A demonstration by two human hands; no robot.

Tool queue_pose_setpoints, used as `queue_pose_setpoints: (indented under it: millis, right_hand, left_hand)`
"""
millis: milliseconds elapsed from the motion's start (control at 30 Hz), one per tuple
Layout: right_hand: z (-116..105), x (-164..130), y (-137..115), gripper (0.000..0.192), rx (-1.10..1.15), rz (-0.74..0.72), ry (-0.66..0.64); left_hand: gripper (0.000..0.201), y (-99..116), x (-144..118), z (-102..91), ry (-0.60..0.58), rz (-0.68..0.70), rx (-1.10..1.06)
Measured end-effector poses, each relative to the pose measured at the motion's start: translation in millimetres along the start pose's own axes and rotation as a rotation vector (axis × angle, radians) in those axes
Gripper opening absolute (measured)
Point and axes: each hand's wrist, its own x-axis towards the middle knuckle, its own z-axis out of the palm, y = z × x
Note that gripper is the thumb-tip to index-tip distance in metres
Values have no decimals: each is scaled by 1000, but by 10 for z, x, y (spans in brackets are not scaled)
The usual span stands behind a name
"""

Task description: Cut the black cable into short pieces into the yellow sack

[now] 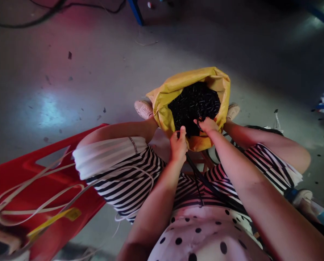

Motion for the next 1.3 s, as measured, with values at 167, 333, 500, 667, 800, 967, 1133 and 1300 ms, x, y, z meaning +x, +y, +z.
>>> queue_pose_setpoints:
  millis: [167,333,500,667,800,967,1133,1300]
  right_hand:
    - [83,202,-43,65,161,-37,-80]
    - [207,303,-153,51,583,96,-187]
    - [260,409,-264,50,640,133,-208]
    - [289,530,-325,39,637,131,-177]
    - [266,339,-262,36,579,52,-166]
    - [177,-529,92,59,657,-207,-151]
    - [156,-1385,453,64,679,-339,-118]
    - [190,-1580,553,60,574,-421,1]
  left_hand:
    - [62,33,-35,-9,-21,-23,-15]
    - [55,54,-64,-14,-18,-65,-34]
    - [49,47,-63,-34,-8,-78,-53]
    - [52,58,-53,-56,2,-81,-54]
    - [50,51,-18,-46,-5,-79,-64]
    - [52,103,-5,-5,49,-22,-99]
    - [62,269,-162,12,-105,-5,-146]
    - [54,362,-291,15,-165,32,-149]
